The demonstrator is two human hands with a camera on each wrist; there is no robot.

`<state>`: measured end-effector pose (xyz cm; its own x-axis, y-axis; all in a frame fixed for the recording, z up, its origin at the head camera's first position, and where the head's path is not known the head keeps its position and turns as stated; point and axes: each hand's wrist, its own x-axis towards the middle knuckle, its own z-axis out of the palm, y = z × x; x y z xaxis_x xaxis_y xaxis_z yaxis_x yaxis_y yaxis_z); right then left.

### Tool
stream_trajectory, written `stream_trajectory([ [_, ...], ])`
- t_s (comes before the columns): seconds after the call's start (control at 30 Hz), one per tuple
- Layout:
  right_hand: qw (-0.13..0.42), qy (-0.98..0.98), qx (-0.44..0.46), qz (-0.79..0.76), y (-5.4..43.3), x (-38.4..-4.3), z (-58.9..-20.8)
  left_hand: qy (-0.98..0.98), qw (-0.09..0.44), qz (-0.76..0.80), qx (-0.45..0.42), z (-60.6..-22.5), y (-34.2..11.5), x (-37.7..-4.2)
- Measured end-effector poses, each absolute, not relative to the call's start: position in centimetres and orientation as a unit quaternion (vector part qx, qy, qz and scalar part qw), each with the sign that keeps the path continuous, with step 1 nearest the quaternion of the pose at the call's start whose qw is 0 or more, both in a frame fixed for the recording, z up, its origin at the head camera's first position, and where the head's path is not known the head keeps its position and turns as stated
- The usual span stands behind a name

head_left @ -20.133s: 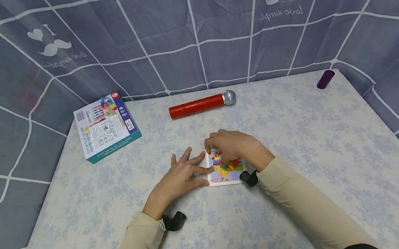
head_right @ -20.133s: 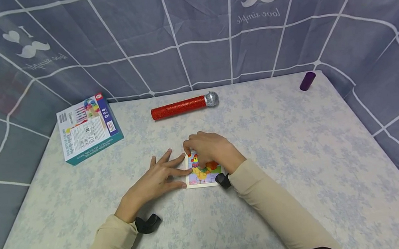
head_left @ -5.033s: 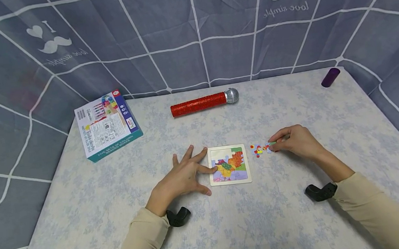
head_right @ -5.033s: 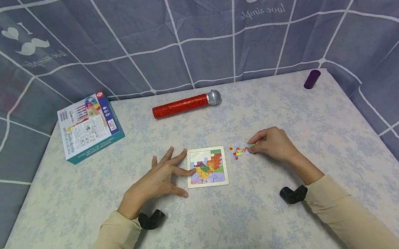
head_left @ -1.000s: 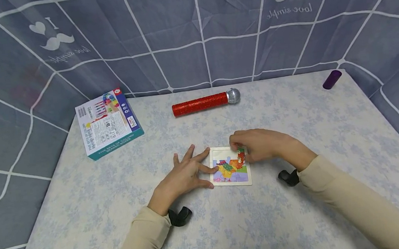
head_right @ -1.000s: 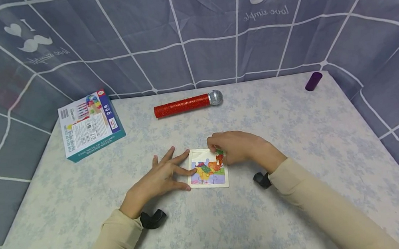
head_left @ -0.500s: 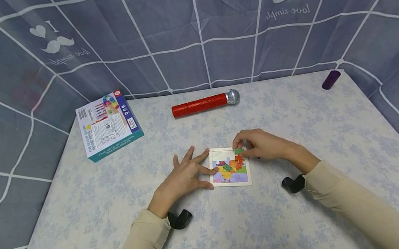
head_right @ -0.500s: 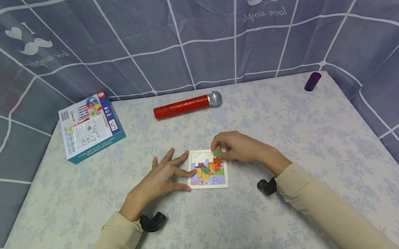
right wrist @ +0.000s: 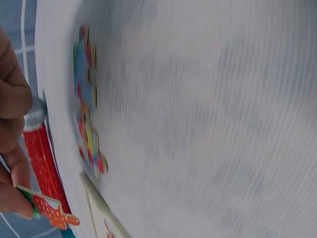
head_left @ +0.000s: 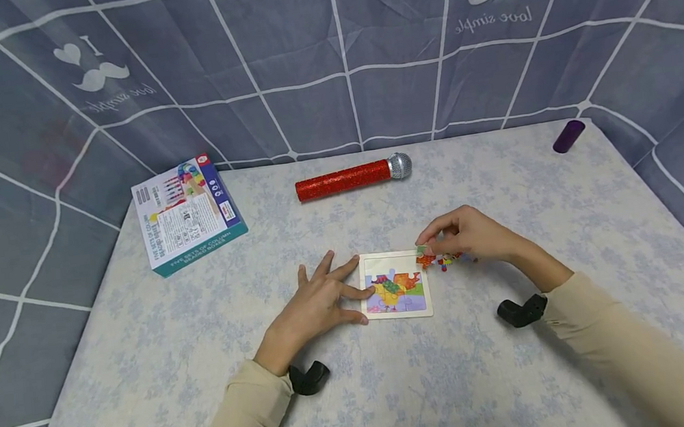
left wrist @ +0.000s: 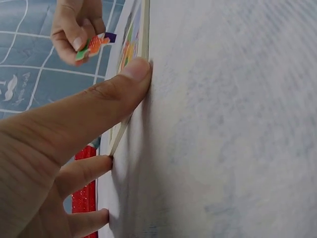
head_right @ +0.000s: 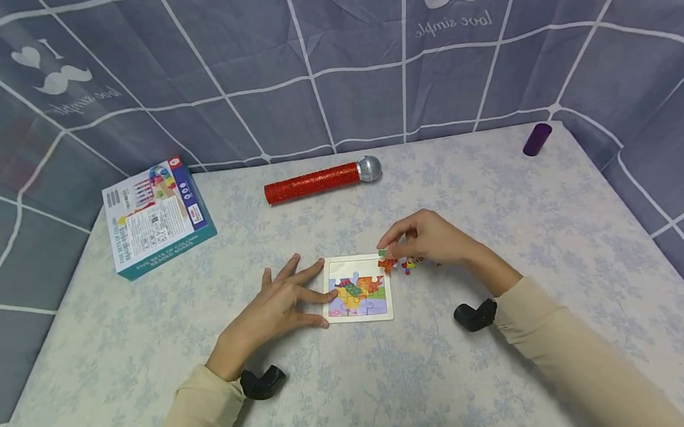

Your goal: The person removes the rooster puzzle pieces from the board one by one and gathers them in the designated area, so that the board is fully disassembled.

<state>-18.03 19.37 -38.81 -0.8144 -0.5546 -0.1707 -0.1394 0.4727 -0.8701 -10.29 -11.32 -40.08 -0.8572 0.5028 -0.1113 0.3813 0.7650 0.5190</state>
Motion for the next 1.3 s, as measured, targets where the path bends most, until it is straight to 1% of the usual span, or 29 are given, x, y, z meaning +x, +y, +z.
stream_trajectory([
  [0.17, 0.217, 0.838, -0.173, -0.470, 21.9, -17.9, -38.8, 0.932, 0.120, 0.246, 0.236, -40.1, -11.3, -10.3],
  [0.37, 0.235, 0.851, -0.131, -0.451, 25.3, -17.8, -38.6, 0.933, 0.118, 0.246, 0.236, -40.1, -11.4, -10.4],
  [0.57, 0.238, 0.869, -0.111, -0.419, 27.7, -17.9, -38.6, 0.933, 0.122, 0.249, 0.231, -39.9, -11.5, -10.3],
  [0.97, 0.211, 0.879, -0.134, -0.407, 28.5, -18.2, -39.9, 0.932, 0.125, 0.248, 0.235, -40.1, -11.5, -10.2],
  [1.3, 0.180, 0.895, -0.129, -0.387, 28.5, -18.0, -40.2, 0.934, 0.166, 0.198, 0.248, -39.4, -11.4, -10.4],
])
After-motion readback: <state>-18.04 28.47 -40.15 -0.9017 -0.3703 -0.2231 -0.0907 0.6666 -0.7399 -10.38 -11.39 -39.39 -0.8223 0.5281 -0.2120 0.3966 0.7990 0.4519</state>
